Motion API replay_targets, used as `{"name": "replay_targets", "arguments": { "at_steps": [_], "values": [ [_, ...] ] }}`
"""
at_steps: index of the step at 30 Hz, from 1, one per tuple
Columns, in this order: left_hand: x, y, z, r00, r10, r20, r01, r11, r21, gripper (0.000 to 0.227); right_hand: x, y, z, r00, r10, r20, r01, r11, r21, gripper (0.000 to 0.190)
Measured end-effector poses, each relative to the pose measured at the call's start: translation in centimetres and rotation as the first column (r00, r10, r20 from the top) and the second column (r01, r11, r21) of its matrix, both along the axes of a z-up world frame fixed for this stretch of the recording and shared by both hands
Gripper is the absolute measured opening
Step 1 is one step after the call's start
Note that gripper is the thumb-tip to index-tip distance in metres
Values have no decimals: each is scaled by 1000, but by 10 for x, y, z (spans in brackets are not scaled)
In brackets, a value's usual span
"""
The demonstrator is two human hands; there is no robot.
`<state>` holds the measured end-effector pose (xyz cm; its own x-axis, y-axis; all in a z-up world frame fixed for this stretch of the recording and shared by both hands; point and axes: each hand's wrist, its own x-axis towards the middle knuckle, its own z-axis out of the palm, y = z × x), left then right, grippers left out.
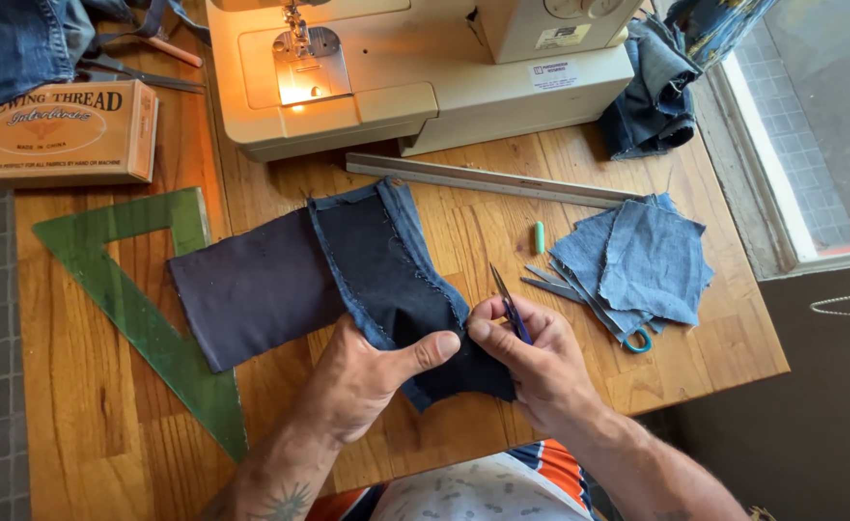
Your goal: Trimming the edges of denim fabric pieces using thread snips on a wooden table next to a sewing machine
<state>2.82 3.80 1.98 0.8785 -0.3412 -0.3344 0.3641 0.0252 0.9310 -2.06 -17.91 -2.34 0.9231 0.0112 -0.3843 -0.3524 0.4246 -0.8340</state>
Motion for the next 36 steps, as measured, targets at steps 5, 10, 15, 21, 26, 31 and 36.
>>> {"name": "replay_targets", "arguments": {
  "at_steps": [5, 10, 15, 21, 26, 31, 36],
  "values": [
    [1, -2, -1, 994, 90, -60, -87, 995, 54, 40, -2, 2, 1, 1000, -24, 2, 24, 995, -98, 20],
    [0, -6, -15, 981, 166, -101, -174, 982, -72, 31, -4, -7, -1, 996, 87, 9, -83, 971, -225, 22],
    [4, -6, -15, 981, 186, -61, -187, 982, -20, 28, -22, -25, 19, 989, 146, 29, -134, 958, -253, 37],
    [2, -9, -21, 980, 198, -7, -198, 979, -44, 27, -32, -35, 35, 907, 414, -75, -421, 897, -136, 43],
    [4, -8, -17, 977, 212, -6, -212, 977, 0, 26, -25, -31, 31, 847, 493, -198, -497, 867, 31, 49],
    [3, -8, -19, 979, 200, 39, -200, 980, 0, 25, -22, -28, 22, 859, 441, -262, -461, 887, -19, 57],
    [4, -7, -10, 979, 198, 53, -202, 976, 85, 27, -26, -26, 10, 879, 416, -235, -415, 908, 54, 56]
  ]
}}
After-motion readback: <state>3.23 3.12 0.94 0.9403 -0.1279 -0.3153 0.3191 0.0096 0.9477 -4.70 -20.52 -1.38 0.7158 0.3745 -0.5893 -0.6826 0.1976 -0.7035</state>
